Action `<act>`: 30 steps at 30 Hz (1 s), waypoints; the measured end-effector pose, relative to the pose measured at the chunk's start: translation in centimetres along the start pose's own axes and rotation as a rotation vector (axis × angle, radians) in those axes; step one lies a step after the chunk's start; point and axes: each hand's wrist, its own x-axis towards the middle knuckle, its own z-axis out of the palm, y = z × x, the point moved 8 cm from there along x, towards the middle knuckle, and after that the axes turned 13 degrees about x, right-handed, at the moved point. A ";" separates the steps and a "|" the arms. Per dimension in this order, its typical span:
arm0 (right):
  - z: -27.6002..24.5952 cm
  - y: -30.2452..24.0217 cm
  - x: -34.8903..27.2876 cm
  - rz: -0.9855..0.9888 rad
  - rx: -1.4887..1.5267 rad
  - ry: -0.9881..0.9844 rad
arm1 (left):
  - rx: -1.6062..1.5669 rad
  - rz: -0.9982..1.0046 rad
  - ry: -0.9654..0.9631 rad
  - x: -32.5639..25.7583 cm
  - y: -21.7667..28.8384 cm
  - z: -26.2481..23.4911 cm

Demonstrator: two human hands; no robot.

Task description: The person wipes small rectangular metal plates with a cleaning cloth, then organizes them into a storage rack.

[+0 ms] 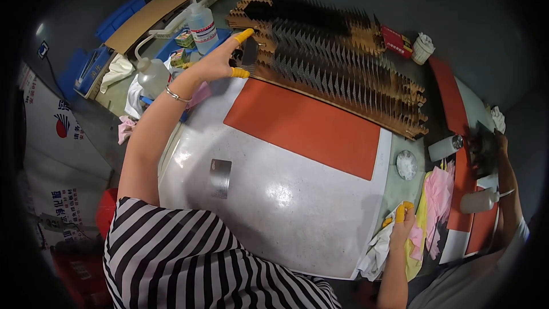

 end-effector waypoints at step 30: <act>-0.7 -1.2 -0.6 -0.254 -0.198 0.040 | 0.176 -0.001 -0.273 5.1 -2.4 2.7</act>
